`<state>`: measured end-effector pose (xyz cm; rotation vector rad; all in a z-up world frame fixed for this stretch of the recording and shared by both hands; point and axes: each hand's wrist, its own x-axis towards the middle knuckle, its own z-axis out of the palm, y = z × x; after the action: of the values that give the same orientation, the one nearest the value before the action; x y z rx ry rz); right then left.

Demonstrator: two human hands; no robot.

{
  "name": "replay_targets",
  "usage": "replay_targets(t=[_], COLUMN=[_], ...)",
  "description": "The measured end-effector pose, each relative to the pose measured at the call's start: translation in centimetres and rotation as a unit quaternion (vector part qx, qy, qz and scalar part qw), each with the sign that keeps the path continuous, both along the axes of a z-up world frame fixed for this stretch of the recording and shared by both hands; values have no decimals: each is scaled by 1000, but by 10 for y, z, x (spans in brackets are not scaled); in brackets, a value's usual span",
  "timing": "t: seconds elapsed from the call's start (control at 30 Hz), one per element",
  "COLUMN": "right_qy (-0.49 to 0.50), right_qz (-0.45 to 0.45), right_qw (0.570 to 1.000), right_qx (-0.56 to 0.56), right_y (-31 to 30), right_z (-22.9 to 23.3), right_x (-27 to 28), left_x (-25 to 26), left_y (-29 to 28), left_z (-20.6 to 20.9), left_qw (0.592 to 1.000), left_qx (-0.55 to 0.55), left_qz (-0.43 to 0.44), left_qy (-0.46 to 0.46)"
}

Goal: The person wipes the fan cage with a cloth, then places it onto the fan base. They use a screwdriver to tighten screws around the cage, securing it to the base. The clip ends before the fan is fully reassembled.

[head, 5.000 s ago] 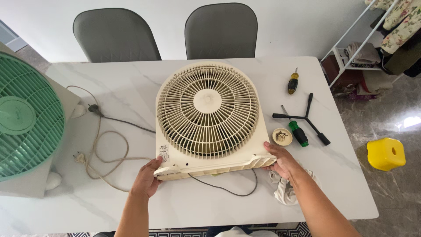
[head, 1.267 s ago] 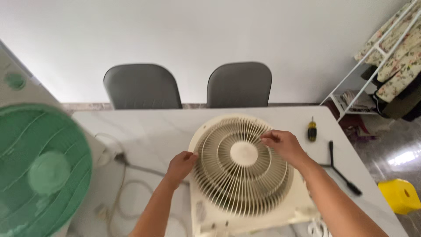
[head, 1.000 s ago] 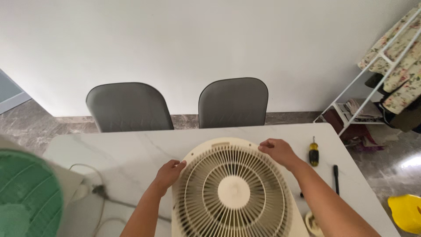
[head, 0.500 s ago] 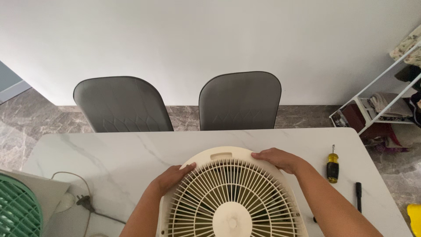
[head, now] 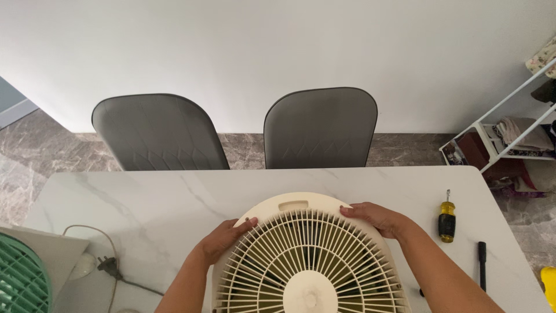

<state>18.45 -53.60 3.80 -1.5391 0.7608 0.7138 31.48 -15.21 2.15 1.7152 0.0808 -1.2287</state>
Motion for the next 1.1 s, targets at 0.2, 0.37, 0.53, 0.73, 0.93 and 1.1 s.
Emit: replay_targets(t=[0.2,0.37,0.53,0.73,0.93,1.1], right_qy=[27,-44,-93,-198,-361,-350], right_qz=[-6,62,96,87,190,331], right_qw=[999,986,940,872,849,799], right_qx=[-30,-148,-313,-440,-334,-360], right_y=[3,-3,1,71,212,306], right_z=[3,7,26,77,103,99], right_x=[1,13,2,-39,-65,-80], left_x=[-2,4,-20,-81,-142,-171], left_y=[-4,2,44,88,119,128], left_z=[-1,9,13,12,3,-20], left_qw=[1000,993,996,994,989,959], left_qx=[19,99,83,26,-61,-176], left_qz=[23,-39,13,106,117,188], left_qy=[-6,-40,-25,15,73,122])
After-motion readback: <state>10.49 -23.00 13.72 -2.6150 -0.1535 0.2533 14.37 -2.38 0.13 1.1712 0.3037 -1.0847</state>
